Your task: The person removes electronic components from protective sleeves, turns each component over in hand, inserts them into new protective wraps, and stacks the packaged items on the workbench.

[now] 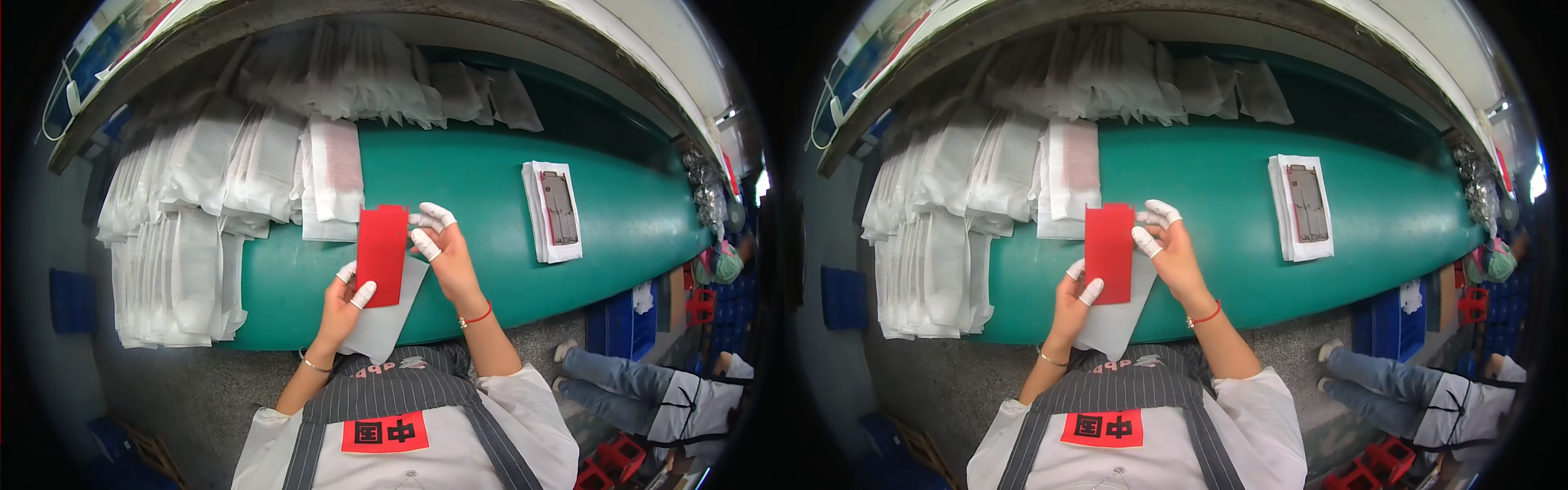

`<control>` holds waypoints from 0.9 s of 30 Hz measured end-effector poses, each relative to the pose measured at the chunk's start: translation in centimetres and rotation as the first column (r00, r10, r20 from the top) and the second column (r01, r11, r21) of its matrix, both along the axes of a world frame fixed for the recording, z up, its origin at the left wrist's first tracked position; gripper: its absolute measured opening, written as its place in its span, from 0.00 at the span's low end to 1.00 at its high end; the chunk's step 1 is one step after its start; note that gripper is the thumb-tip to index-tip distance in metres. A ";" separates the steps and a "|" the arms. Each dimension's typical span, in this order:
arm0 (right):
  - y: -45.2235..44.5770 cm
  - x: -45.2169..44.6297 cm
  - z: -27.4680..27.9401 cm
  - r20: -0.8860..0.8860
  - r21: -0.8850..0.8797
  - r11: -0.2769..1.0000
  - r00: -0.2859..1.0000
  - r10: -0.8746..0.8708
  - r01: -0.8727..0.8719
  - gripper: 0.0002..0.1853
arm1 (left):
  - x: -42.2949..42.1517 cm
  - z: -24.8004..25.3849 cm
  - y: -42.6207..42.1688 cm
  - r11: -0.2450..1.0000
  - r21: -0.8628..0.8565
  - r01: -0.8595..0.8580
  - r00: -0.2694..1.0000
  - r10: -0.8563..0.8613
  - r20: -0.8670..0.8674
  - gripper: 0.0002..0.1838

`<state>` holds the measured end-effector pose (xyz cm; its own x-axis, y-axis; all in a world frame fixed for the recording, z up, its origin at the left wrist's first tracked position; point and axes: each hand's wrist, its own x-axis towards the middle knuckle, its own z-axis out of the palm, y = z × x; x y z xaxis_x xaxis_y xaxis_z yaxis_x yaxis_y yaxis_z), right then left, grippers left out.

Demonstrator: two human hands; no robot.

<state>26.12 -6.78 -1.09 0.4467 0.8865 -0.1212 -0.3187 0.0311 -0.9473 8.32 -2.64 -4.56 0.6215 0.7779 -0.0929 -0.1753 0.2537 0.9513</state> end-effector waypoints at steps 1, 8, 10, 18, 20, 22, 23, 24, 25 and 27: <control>-0.3 -0.3 -0.7 0.030 -0.004 1.000 1.000 -0.001 0.001 0.23 | 0.1 0.2 0.3 0.999 -0.037 -0.030 1.000 0.029 -0.005 0.20; -1.1 -2.8 -3.3 -0.158 -0.033 0.986 0.975 0.153 -0.161 0.23 | 0.3 -0.1 2.0 0.999 -0.035 -0.042 0.999 0.043 0.022 0.23; -1.0 -2.8 -3.2 -0.197 -0.007 0.993 0.974 0.112 -0.116 0.21 | 0.1 -0.3 2.2 0.981 0.193 -0.019 0.972 0.063 -0.227 0.27; -1.3 -2.7 -4.5 -0.222 -0.028 0.998 0.973 0.055 -0.063 0.20 | -1.0 1.5 -0.7 0.981 0.136 -0.138 0.987 0.147 -0.059 0.23; -1.5 -2.6 -4.5 -0.366 0.055 0.990 0.920 0.142 -0.131 0.20 | -0.8 1.3 -0.2 0.990 -0.064 -0.124 0.989 0.118 -0.091 0.23; -1.6 -2.4 -4.8 -0.410 0.094 0.977 0.887 0.213 -0.191 0.21 | -0.7 1.6 0.0 0.983 -0.139 -0.119 0.993 0.119 -0.009 0.21; -1.6 -2.4 -4.7 -0.448 0.119 0.968 0.858 0.252 -0.222 0.22 | -0.6 1.9 0.1 0.995 -0.074 -0.066 0.998 0.067 0.008 0.20; -1.7 -2.4 -4.7 -0.483 0.146 0.957 0.826 0.291 -0.251 0.23 | -0.6 2.0 0.1 1.000 -0.007 -0.013 1.000 0.013 0.022 0.19; -1.6 -2.4 -4.8 -0.444 0.195 0.936 0.824 0.352 -0.294 0.27 | -0.4 2.0 0.2 0.999 0.043 0.016 0.999 -0.018 0.049 0.18; -1.6 -2.2 -4.5 -0.442 0.199 0.926 0.815 0.376 -0.319 0.28 | 0.2 2.7 -0.1 0.995 0.086 0.041 0.998 -0.045 0.047 0.18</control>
